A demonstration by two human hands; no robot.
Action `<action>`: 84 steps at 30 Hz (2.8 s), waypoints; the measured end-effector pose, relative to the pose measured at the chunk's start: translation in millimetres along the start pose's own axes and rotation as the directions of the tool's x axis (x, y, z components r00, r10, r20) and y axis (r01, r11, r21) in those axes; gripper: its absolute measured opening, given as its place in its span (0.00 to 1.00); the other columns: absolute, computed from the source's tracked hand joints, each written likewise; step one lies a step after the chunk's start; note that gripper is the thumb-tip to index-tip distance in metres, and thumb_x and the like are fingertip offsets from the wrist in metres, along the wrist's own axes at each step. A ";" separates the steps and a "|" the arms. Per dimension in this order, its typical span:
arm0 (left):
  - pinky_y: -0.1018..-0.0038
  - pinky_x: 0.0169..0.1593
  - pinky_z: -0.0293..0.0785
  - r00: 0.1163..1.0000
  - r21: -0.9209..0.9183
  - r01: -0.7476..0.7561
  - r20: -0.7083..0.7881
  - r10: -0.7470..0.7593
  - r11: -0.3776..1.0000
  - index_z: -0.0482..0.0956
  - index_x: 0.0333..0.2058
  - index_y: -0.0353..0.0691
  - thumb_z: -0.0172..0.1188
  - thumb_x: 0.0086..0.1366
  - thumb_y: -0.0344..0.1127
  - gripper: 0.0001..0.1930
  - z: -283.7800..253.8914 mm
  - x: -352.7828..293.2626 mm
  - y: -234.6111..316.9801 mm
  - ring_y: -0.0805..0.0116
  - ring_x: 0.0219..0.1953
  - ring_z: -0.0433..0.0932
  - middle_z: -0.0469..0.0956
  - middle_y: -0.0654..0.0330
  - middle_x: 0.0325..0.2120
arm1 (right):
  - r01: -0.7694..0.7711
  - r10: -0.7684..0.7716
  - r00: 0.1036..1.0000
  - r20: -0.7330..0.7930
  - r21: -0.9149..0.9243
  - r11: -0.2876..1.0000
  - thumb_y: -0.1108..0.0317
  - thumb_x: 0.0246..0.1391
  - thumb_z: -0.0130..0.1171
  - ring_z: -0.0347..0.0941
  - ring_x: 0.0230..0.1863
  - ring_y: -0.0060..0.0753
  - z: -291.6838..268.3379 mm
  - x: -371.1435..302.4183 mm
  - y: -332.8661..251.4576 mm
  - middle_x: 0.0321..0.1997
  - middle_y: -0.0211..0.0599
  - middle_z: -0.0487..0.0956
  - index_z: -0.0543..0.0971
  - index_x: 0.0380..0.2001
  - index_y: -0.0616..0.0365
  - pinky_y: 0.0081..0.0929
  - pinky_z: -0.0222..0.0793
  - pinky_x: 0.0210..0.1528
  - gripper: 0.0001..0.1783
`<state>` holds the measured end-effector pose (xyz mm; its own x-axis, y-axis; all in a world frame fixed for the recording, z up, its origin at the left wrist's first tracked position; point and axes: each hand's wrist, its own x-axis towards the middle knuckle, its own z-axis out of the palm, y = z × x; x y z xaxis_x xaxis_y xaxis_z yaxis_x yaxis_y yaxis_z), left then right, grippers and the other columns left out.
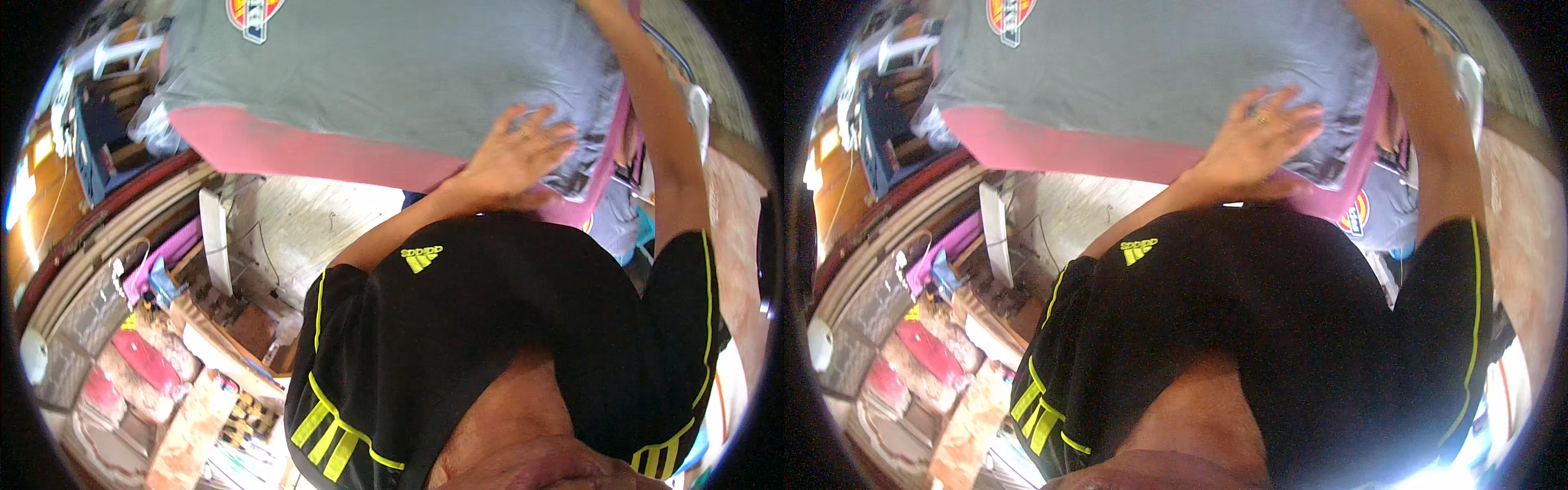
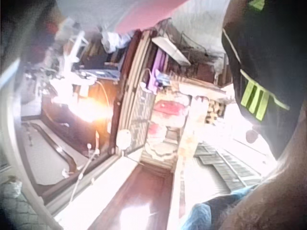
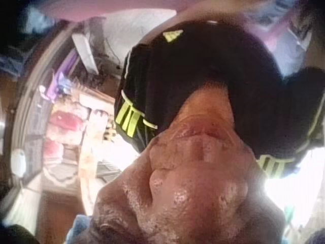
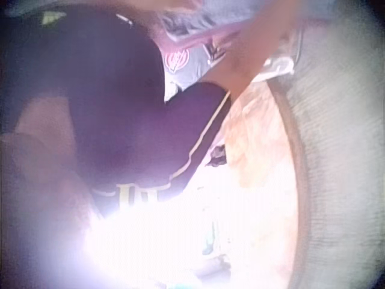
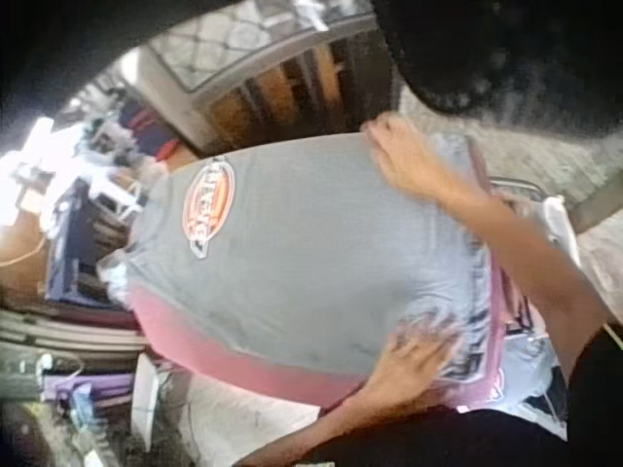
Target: The person irons a grey Dickies t-shirt on a pink ironing board, smoothing the fabric and using a steam iron to remove wrinkles. They flip the shirt over to iron the back and continue pressing different sections until the garment is smooth.
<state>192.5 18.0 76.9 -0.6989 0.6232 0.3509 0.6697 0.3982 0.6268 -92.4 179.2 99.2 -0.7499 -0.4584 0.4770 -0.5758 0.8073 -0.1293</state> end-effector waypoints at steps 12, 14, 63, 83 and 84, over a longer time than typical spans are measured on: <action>0.57 0.46 0.63 0.459 0.148 0.856 -0.658 -0.597 0.495 0.79 0.33 0.38 0.64 0.61 0.55 0.22 -152.7 -164.0 -92.0 0.53 0.41 0.74 0.77 0.55 0.33 | -0.117 0.130 0.986 0.101 -0.124 0.985 0.55 0.63 0.55 0.60 0.70 0.48 -19.1 -113.1 -97.5 0.70 0.40 0.64 0.70 0.64 0.50 0.46 0.57 0.69 0.28; 0.56 0.46 0.64 0.437 0.176 0.874 -0.694 -0.572 0.453 0.80 0.32 0.38 0.64 0.60 0.58 0.24 -166.3 -163.1 -108.5 0.53 0.41 0.75 0.78 0.56 0.32 | -0.081 0.093 0.993 0.067 -0.158 0.984 0.52 0.66 0.53 0.61 0.70 0.43 -11.0 -116.7 -84.4 0.71 0.33 0.65 0.70 0.65 0.44 0.44 0.57 0.69 0.27; 0.61 0.35 0.69 0.750 0.222 0.574 -0.529 -0.398 0.788 0.83 0.38 0.43 0.62 0.65 0.37 0.07 -177.1 -196.7 -153.0 0.57 0.30 0.75 0.80 0.56 0.28 | -0.462 0.514 0.855 0.070 -0.349 0.816 0.46 0.67 0.47 0.51 0.75 0.46 -76.9 -287.7 -169.2 0.76 0.32 0.57 0.62 0.69 0.40 0.49 0.51 0.73 0.31; 0.67 0.31 0.69 0.402 -0.054 0.813 -0.668 -0.626 0.579 0.84 0.31 0.41 0.68 0.59 0.38 0.08 -166.3 -176.1 -136.4 0.64 0.23 0.74 0.76 0.58 0.17 | -0.263 0.198 0.926 0.322 0.172 0.949 0.68 0.45 0.70 0.71 0.53 0.52 -112.4 -228.8 -152.2 0.49 0.46 0.75 0.80 0.39 0.58 0.47 0.64 0.56 0.16; 0.68 0.30 0.70 0.397 -0.110 0.797 -0.647 -0.651 0.594 0.84 0.32 0.39 0.66 0.61 0.38 0.08 -179.5 -174.2 -135.0 0.65 0.22 0.74 0.77 0.58 0.18 | -0.218 0.128 0.945 0.302 0.285 0.934 0.66 0.46 0.69 0.71 0.53 0.52 -90.9 -205.3 -163.6 0.51 0.45 0.75 0.80 0.41 0.58 0.46 0.64 0.57 0.17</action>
<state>178.8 -265.2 56.0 -0.8758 -0.4475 0.1808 -0.1863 0.6592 0.7285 185.4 175.1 101.5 -0.8807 -0.4415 0.1716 -0.4669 0.7478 -0.4720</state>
